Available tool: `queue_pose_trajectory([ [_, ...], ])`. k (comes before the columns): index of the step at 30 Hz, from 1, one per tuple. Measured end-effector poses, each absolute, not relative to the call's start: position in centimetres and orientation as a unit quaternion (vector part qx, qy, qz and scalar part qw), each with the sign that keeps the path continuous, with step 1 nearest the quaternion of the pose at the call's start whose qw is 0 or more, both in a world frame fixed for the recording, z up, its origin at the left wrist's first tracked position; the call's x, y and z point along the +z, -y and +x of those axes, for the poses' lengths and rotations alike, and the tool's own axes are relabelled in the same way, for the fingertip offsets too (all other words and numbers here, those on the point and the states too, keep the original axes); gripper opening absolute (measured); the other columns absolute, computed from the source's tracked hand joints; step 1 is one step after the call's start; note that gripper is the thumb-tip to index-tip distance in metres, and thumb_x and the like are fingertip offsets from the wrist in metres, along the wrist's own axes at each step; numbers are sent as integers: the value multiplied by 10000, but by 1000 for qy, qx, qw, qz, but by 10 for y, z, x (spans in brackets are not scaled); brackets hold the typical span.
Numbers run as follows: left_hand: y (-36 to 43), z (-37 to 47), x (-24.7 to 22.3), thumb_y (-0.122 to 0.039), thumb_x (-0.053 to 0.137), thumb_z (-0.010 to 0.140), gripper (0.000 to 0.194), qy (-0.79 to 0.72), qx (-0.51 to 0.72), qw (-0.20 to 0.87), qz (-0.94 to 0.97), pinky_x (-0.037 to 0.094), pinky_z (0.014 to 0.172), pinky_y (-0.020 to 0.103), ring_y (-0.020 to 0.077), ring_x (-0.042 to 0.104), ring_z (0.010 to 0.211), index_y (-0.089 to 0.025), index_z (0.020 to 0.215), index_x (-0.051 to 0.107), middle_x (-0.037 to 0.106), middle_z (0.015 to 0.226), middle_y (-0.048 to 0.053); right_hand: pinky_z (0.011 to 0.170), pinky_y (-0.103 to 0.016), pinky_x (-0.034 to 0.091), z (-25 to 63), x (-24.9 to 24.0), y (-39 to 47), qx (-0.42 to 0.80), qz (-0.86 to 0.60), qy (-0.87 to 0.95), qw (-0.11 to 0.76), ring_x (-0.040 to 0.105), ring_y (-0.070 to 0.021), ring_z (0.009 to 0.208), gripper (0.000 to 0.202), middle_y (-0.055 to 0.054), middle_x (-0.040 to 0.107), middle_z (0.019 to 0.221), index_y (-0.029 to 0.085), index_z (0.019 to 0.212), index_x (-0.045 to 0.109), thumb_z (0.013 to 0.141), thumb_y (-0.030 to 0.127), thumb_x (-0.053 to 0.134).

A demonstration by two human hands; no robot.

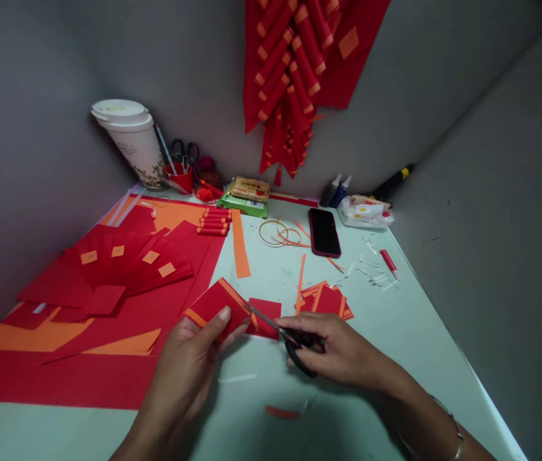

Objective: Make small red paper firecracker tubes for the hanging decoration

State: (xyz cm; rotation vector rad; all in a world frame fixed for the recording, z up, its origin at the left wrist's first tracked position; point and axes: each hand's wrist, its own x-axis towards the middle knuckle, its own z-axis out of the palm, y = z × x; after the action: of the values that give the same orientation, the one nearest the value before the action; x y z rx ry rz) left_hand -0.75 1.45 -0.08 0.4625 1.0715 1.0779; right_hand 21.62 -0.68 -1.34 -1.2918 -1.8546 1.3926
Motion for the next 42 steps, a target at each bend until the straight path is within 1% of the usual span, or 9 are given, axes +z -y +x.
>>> queue_pose_trajectory([
  [5,-14,-9,-2,-231,872,643,433,-481,495,697,194,618,740,251,120,670,610,-160,385,531,636,486,-2,643,-275,465,216,-15,7,504,-477,679,239,565,-136,727,557,-20,647,898,280,1312,643,769,159,622],
  [10,-13,-9,-2,-236,871,640,402,-482,490,699,197,624,759,285,133,678,634,-164,403,555,670,535,11,610,-273,454,216,-15,7,502,-485,676,235,544,-132,693,574,-19,639,882,283,1320,638,760,156,625],
  [14,-14,-8,-1,-221,884,613,506,-485,498,693,190,629,753,296,121,646,558,-186,345,456,557,417,-34,607,-273,448,215,-16,7,502,-479,679,240,534,-130,686,580,-15,632,876,290,1322,637,757,155,629],
  [19,-13,-7,-1,-244,890,606,448,-490,497,689,192,632,728,294,131,661,602,-172,383,507,648,524,1,598,-273,446,215,-17,7,502,-482,678,237,548,-141,709,566,-26,641,896,295,1323,635,771,170,619],
  [25,-12,-8,-2,-218,863,654,421,-482,498,696,189,621,759,266,117,667,652,-162,405,529,676,564,4,622,-284,453,213,-15,6,502,-483,675,243,541,-135,688,558,-19,642,881,292,1295,659,754,155,636],
  [31,-13,-8,-3,-192,867,646,490,-475,510,697,169,627,735,266,96,617,562,-174,378,457,571,467,-42,622,-271,448,213,-15,6,500,-479,677,249,539,-130,694,543,-20,645,898,285,1305,650,775,170,643],
  [35,-13,-7,-3,-211,866,653,507,-472,509,699,172,628,733,275,102,615,570,-176,374,444,563,467,-42,625,-266,453,213,-18,7,490,-479,685,249,521,-122,671,532,-14,639,873,279,1317,639,793,187,629],
  [39,-13,-7,-4,-191,866,652,523,-466,516,700,166,628,735,269,75,563,502,-179,368,427,494,420,-69,626,-279,456,213,-19,6,481,-480,690,251,511,-127,664,528,-15,631,856,284,1312,643,792,193,632],
  [42,-13,-7,-4,-174,872,638,527,-465,518,700,159,629,746,269,77,575,517,-181,367,421,505,428,-66,620,-281,452,213,-20,7,486,-478,686,253,511,-125,660,520,-18,630,860,277,1313,643,799,199,630],
])
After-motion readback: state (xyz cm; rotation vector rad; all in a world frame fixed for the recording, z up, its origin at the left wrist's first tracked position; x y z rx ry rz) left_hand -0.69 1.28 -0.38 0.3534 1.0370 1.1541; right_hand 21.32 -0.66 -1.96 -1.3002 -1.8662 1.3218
